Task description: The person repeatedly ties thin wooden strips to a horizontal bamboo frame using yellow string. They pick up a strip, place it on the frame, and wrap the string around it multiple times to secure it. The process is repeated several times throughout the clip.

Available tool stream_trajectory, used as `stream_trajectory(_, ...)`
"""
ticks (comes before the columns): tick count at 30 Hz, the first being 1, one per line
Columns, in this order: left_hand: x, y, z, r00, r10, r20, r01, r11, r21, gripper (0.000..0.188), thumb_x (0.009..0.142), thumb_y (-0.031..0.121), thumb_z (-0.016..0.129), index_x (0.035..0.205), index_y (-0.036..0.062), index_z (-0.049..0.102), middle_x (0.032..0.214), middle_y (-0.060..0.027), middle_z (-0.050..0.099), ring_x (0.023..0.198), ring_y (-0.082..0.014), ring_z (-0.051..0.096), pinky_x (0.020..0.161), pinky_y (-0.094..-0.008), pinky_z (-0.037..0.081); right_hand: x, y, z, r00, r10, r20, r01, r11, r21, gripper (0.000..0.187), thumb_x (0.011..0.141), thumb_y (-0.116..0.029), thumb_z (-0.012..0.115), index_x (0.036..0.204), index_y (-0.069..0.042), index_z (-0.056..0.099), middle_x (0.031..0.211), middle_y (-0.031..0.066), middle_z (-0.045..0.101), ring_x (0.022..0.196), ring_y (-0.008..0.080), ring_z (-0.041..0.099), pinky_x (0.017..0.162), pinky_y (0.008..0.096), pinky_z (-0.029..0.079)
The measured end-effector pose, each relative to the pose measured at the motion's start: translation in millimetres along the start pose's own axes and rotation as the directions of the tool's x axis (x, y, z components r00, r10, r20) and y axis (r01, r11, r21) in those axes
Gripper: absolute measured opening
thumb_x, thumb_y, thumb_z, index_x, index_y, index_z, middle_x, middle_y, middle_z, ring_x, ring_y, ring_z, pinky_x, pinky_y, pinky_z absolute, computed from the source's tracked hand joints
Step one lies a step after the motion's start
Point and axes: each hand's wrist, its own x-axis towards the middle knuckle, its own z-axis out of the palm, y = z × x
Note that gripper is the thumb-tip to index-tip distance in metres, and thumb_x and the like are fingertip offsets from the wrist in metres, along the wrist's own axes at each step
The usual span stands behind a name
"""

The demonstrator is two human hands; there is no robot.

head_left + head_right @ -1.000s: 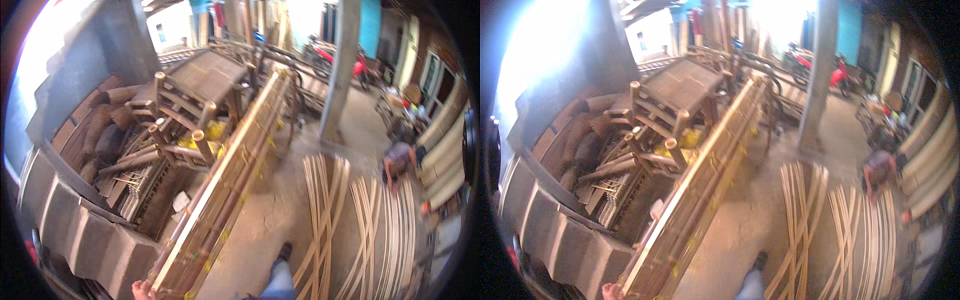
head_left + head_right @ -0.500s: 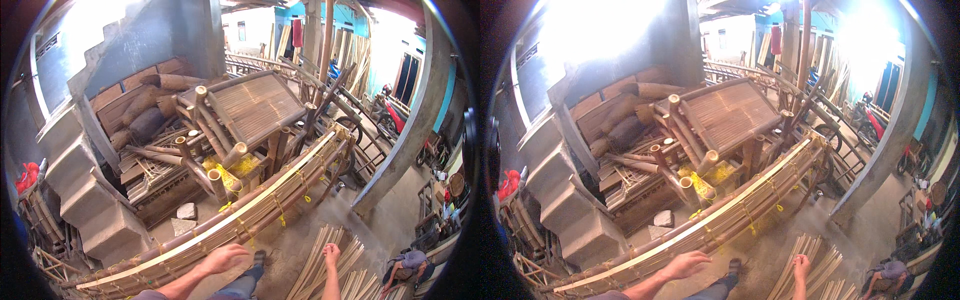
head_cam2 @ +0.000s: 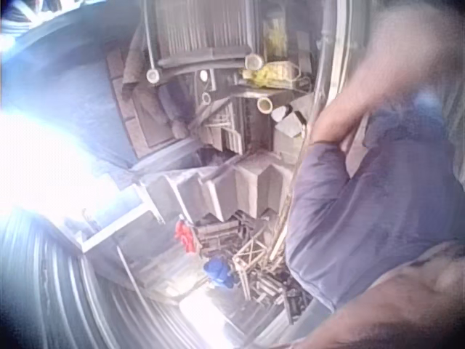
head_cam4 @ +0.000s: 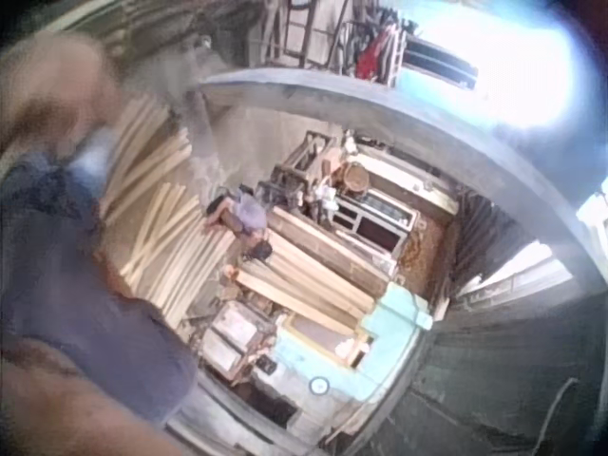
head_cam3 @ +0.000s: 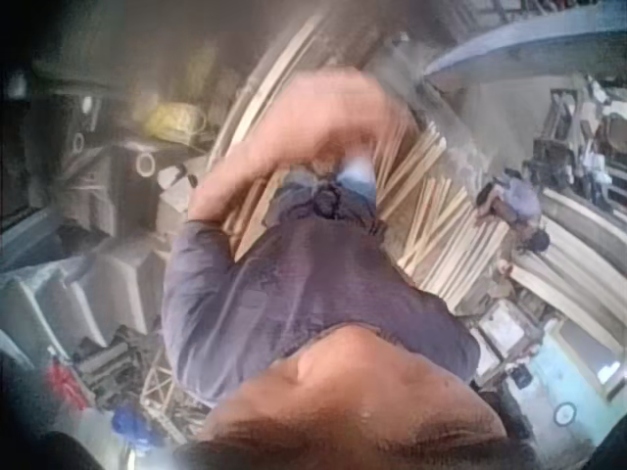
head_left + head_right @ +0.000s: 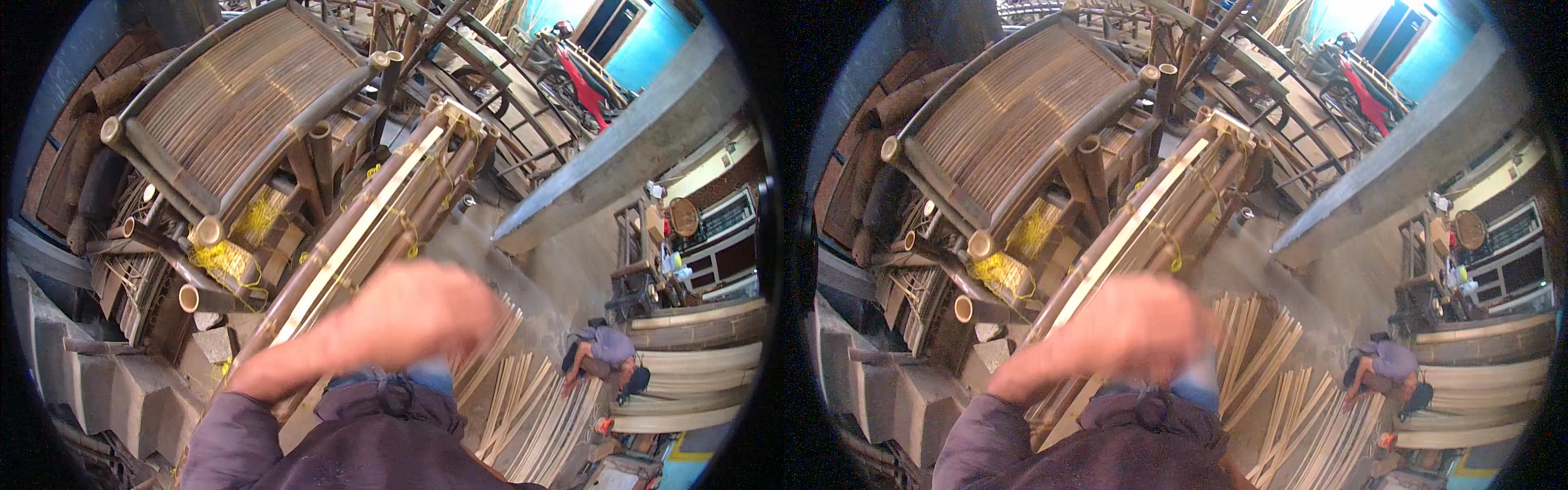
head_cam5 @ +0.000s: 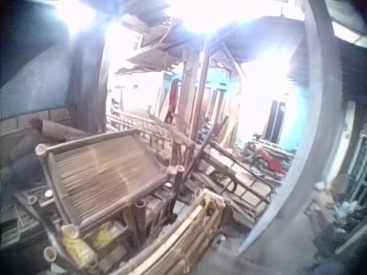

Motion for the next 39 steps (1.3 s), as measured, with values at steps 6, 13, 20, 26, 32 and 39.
stream_trajectory(6, -43, -270, 37, 0.653, -0.738, -0.170, 0.673, 0.461, 0.578, 0.021, 0.085, 0.025, 0.059, 0.096, 0.0094, 0.068, 0.088, -0.0143, 0.066, 0.085, -0.0324, 0.064, 0.072, -0.0433, 0.051, 154, -133, -38, 0.903, -0.303, 0.303, 0.163, 0.896, 0.412, 0.025, 0.088, -0.022, 0.052, 0.091, -0.002, 0.067, 0.086, 0.0150, 0.067, 0.078, 0.0238, 0.065, 0.072, 0.0347, 0.051)
stream_trajectory(13, 6, -280, 63, 0.336, -0.872, -0.356, 0.922, 0.227, 0.315, 0.021, 0.084, 0.025, 0.062, 0.093, 0.0058, 0.065, 0.091, -0.0155, 0.065, 0.085, -0.0335, 0.064, 0.072, -0.0435, 0.051, 159, -523, -119, 0.607, -0.794, -0.027, 0.735, 0.575, -0.360, 0.023, 0.086, -0.021, 0.057, 0.091, -0.001, 0.065, 0.076, 0.0127, 0.068, 0.075, 0.0234, 0.067, 0.069, 0.0356, 0.050)
stream_trajectory(20, 47, -337, 116, 0.337, -0.806, -0.487, 0.931, 0.208, 0.301, 0.011, 0.085, 0.017, 0.063, 0.088, 0.0059, 0.062, 0.086, -0.0151, 0.063, 0.081, -0.0347, 0.062, 0.071, -0.0446, 0.050, 148, -617, -157, 0.554, -0.724, 0.410, 0.802, 0.333, -0.495, 0.030, 0.084, -0.017, 0.059, 0.109, -0.002, 0.063, 0.094, 0.0185, 0.068, 0.087, 0.0319, 0.066, 0.077, 0.0403, 0.051)
stream_trajectory(26, 53, -334, 137, 0.253, -0.811, -0.528, 0.957, 0.128, 0.262, 0.012, 0.089, 0.022, 0.058, 0.089, 0.0097, 0.059, 0.087, -0.0088, 0.064, 0.076, -0.0327, 0.066, 0.063, -0.0428, 0.054, 15, -670, -69, 0.559, -0.488, 0.670, 0.634, 0.772, 0.033, 0.049, 0.086, -0.019, 0.064, 0.131, -0.006, 0.050, 0.085, 0.0095, 0.068, 0.075, 0.0178, 0.065, 0.073, 0.0314, 0.051)
stream_trajectory(32, 67, -338, 150, 0.037, -0.775, -0.631, 0.986, -0.073, 0.147, 0.010, 0.085, 0.017, 0.061, 0.093, 0.0109, 0.064, 0.086, -0.0095, 0.066, 0.077, -0.0307, 0.065, 0.067, -0.0410, 0.052, -110, -802, -114, 0.034, -0.616, 0.787, 0.999, -0.002, -0.044, 0.020, 0.089, -0.022, 0.061, 0.083, -0.004, 0.067, 0.081, 0.0107, 0.063, 0.077, 0.0224, 0.062, 0.071, 0.0340, 0.049)
stream_trajectory(39, 53, -341, 169, 0.213, -0.658, -0.722, 0.952, -0.027, 0.306, 0.007, 0.079, 0.014, 0.061, 0.084, 0.0102, 0.063, 0.074, -0.0069, 0.062, 0.074, -0.0232, 0.062, 0.067, -0.0366, 0.047, -228, -904, 31, -0.589, 0.054, 0.806, 0.619, -0.611, 0.494, 0.019, 0.074, -0.010, 0.060, 0.090, -0.002, 0.068, 0.082, 0.0153, 0.064, 0.087, 0.0321, 0.063, 0.075, 0.0432, 0.051)
